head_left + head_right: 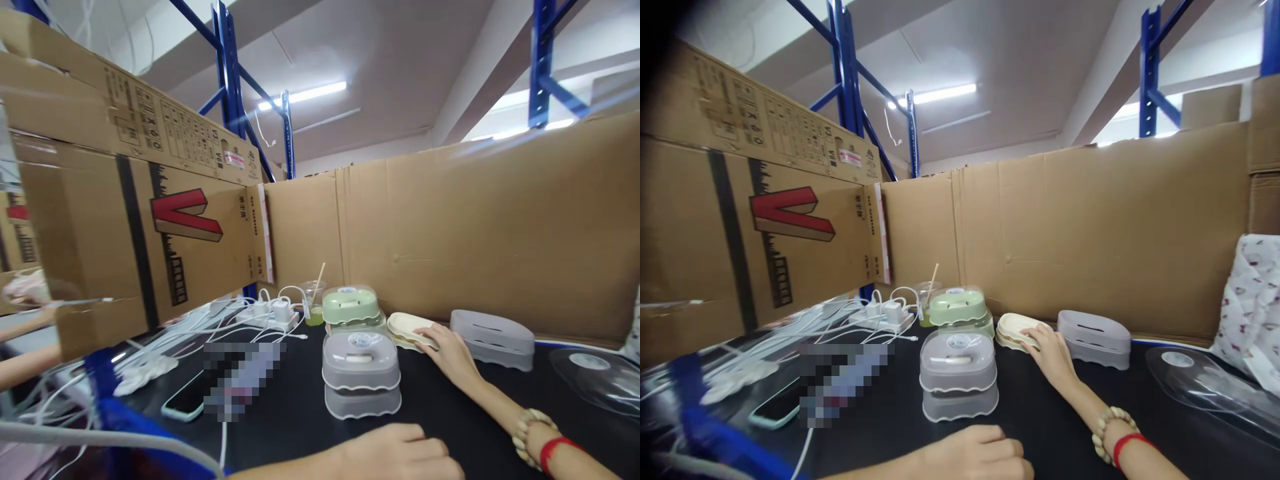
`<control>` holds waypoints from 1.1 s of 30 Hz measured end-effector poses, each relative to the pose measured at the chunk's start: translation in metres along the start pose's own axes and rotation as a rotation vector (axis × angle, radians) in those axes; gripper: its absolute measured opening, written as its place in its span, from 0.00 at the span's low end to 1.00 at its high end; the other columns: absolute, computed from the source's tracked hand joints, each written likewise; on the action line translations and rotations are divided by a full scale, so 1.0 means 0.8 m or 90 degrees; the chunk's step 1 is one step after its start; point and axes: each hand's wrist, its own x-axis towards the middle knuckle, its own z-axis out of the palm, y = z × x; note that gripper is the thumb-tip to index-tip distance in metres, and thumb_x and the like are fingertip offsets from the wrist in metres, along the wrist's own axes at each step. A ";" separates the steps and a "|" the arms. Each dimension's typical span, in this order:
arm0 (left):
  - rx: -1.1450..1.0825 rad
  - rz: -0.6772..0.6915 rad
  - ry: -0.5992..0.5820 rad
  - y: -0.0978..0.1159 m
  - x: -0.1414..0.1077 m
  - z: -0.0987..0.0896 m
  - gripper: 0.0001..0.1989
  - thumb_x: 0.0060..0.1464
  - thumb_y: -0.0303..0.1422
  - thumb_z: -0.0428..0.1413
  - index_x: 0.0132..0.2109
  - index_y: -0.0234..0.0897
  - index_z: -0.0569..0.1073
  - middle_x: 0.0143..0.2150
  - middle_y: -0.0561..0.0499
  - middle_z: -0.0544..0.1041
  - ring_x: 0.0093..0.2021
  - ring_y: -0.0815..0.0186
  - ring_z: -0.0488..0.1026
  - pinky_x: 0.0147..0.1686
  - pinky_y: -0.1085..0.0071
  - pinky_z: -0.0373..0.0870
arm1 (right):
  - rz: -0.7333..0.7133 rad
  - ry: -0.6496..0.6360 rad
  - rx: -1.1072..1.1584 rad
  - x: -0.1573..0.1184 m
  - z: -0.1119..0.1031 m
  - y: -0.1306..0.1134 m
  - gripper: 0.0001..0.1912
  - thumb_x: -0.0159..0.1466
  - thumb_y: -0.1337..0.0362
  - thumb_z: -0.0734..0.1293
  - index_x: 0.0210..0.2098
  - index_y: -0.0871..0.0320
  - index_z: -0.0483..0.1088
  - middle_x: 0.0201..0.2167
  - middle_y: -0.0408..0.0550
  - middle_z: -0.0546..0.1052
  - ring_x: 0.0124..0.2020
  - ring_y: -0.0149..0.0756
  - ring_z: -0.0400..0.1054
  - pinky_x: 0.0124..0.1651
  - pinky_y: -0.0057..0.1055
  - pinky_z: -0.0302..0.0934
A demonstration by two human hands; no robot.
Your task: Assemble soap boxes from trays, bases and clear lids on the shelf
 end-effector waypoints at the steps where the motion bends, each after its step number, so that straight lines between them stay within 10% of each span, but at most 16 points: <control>1: 0.014 0.022 -0.006 -0.001 0.016 0.000 0.06 0.54 0.32 0.51 0.31 0.38 0.71 0.32 0.55 0.73 0.33 0.73 0.68 0.27 0.76 0.59 | -0.003 -0.003 0.009 -0.001 -0.002 0.000 0.13 0.58 0.59 0.60 0.33 0.55 0.75 0.32 0.51 0.76 0.36 0.43 0.72 0.34 0.37 0.65; 5: -0.009 0.109 -0.160 -0.010 0.084 -0.014 0.14 0.52 0.40 0.50 0.26 0.37 0.73 0.34 0.54 0.76 0.36 0.68 0.73 0.27 0.75 0.60 | 0.003 0.003 0.038 -0.008 -0.010 -0.004 0.15 0.58 0.56 0.60 0.32 0.56 0.75 0.33 0.52 0.77 0.36 0.44 0.72 0.34 0.38 0.65; 9: 0.016 0.000 -0.289 -0.019 0.123 -0.022 0.15 0.54 0.36 0.47 0.40 0.36 0.75 0.40 0.57 0.76 0.47 0.73 0.72 0.40 0.80 0.61 | 0.021 0.022 0.058 -0.010 -0.016 -0.015 0.21 0.57 0.51 0.57 0.29 0.58 0.75 0.31 0.54 0.77 0.34 0.45 0.72 0.33 0.40 0.65; 18: 0.091 -0.176 -0.173 -0.006 0.098 -0.003 0.21 0.54 0.35 0.40 0.46 0.39 0.74 0.48 0.62 0.72 0.54 0.75 0.66 0.46 0.81 0.59 | 0.061 0.042 0.060 -0.005 -0.021 -0.023 0.25 0.55 0.44 0.57 0.27 0.57 0.75 0.30 0.56 0.76 0.32 0.48 0.71 0.33 0.42 0.64; 24: 0.084 0.061 0.031 0.007 0.046 -0.049 0.11 0.53 0.40 0.49 0.33 0.48 0.75 0.36 0.61 0.77 0.38 0.72 0.72 0.33 0.78 0.67 | 0.066 0.037 0.005 -0.005 -0.043 -0.053 0.41 0.53 0.29 0.49 0.25 0.56 0.75 0.23 0.55 0.73 0.23 0.43 0.68 0.25 0.36 0.61; 28: -0.003 -0.235 0.344 0.022 -0.018 -0.064 0.15 0.50 0.36 0.44 0.21 0.37 0.65 0.16 0.53 0.64 0.18 0.70 0.60 0.19 0.72 0.56 | 0.051 0.078 -0.091 -0.004 -0.052 -0.069 0.46 0.56 0.31 0.43 0.26 0.62 0.75 0.17 0.53 0.68 0.16 0.36 0.63 0.18 0.32 0.56; 33: -0.184 -0.751 0.312 0.037 -0.113 -0.081 0.16 0.50 0.30 0.41 0.16 0.34 0.51 0.11 0.55 0.53 0.14 0.75 0.52 0.19 0.76 0.52 | -0.042 0.061 -0.102 -0.007 -0.044 -0.059 0.32 0.61 0.42 0.51 0.24 0.58 0.74 0.18 0.51 0.70 0.17 0.35 0.66 0.20 0.30 0.59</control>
